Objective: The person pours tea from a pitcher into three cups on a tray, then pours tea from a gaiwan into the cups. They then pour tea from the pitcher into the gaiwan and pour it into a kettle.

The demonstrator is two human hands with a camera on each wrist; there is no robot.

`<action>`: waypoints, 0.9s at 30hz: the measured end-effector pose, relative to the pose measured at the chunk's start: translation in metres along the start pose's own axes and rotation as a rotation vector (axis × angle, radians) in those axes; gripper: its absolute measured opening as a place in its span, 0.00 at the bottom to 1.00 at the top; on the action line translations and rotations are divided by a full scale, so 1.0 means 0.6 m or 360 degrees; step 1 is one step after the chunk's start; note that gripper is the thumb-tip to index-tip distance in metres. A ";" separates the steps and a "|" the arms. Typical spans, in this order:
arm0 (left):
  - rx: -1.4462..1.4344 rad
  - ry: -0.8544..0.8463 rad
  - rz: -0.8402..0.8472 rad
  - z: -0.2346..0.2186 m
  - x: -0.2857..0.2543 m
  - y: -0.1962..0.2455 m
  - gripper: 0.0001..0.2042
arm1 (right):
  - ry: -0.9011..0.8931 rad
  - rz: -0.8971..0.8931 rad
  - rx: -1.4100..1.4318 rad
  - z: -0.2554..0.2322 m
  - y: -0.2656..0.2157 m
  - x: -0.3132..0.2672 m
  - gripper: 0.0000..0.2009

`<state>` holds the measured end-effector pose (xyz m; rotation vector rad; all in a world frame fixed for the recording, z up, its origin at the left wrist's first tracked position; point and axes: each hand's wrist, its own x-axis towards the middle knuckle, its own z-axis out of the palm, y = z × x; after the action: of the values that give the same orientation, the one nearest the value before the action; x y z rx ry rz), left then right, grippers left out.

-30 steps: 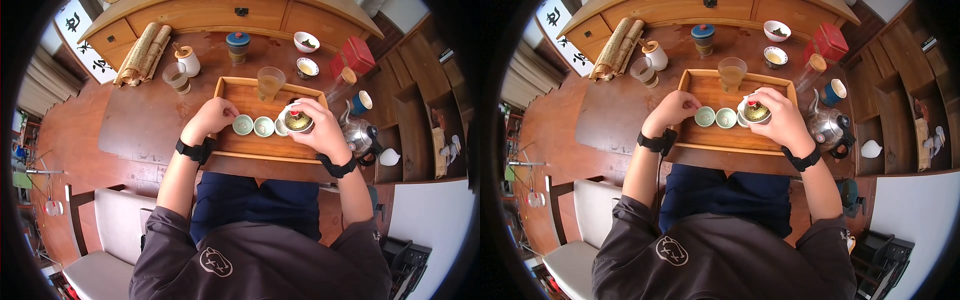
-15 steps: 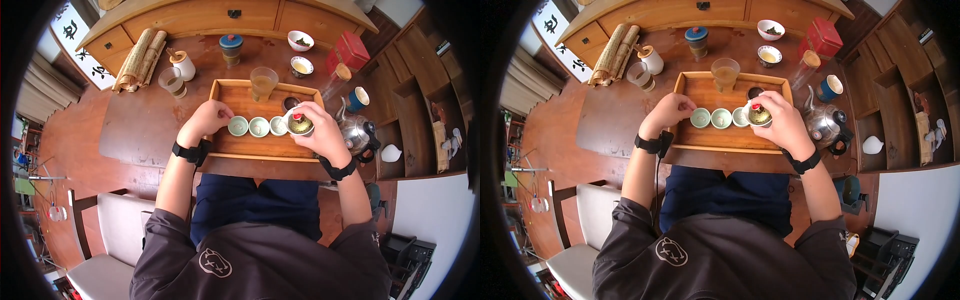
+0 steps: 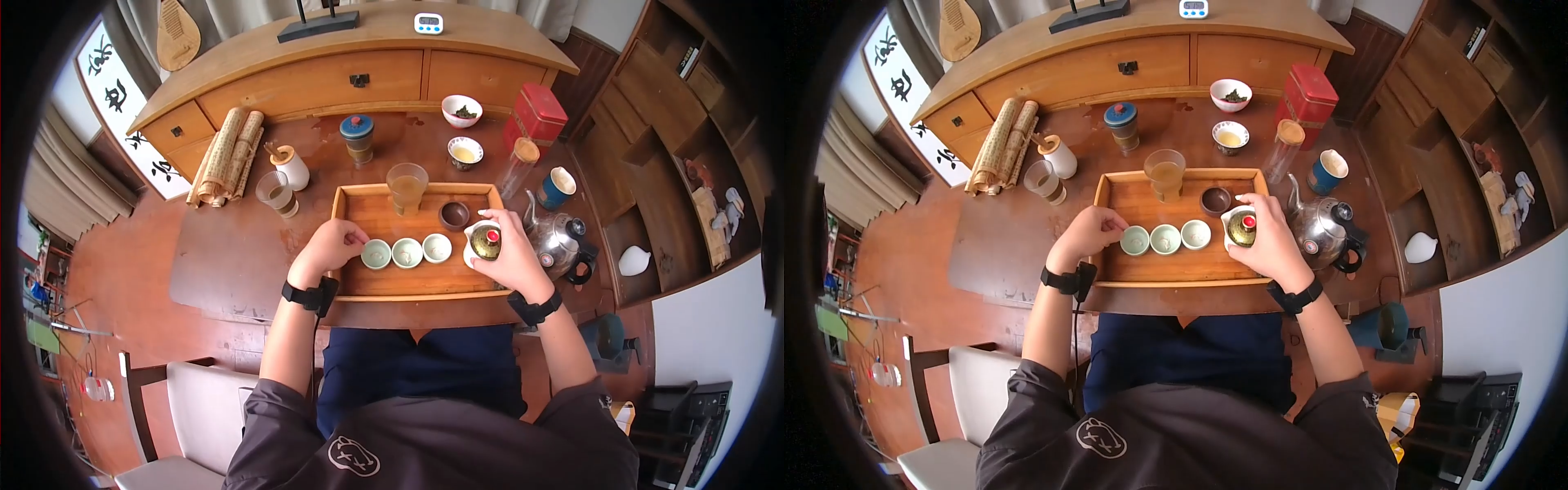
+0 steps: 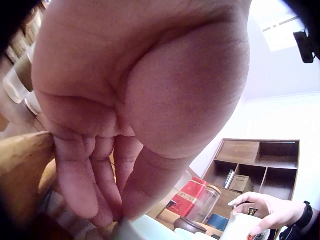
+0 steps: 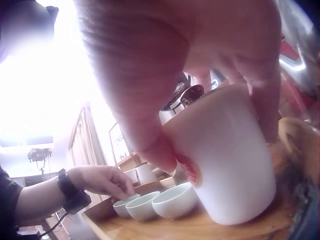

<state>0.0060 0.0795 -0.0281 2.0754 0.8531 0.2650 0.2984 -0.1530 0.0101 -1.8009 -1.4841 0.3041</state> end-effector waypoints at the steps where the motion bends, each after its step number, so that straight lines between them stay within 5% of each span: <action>1: 0.0000 0.0001 -0.0016 0.000 0.000 0.001 0.06 | -0.0027 -0.0003 -0.0054 0.000 -0.001 -0.001 0.36; 6: 0.0020 -0.0012 -0.0065 0.007 0.003 -0.004 0.18 | -0.0139 0.0011 -0.0349 -0.001 -0.009 0.000 0.38; 9: 0.0189 -0.0116 -0.0047 0.012 -0.007 0.034 0.28 | 0.0007 -0.0437 -0.0682 0.016 -0.050 0.012 0.39; 11: 0.0211 -0.0128 -0.0162 0.017 -0.016 0.068 0.35 | -0.0046 -0.0494 -0.0574 0.046 -0.090 0.026 0.36; 14: 0.0559 -0.0099 -0.0021 0.037 -0.022 0.076 0.44 | -0.0432 -0.0589 -0.0541 0.109 -0.097 0.047 0.36; 18: 0.0686 0.0007 0.0045 0.057 -0.021 0.061 0.39 | -0.0663 -0.0575 -0.0718 0.167 -0.085 0.070 0.33; 27: 0.0705 0.0049 0.0228 0.058 -0.010 0.041 0.27 | -0.0639 -0.0585 -0.0712 0.168 -0.070 0.096 0.22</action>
<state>0.0294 0.0435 -0.0295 2.5561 0.8379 0.1974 0.2224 -0.0587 -0.0135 -1.8167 -2.2753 0.1589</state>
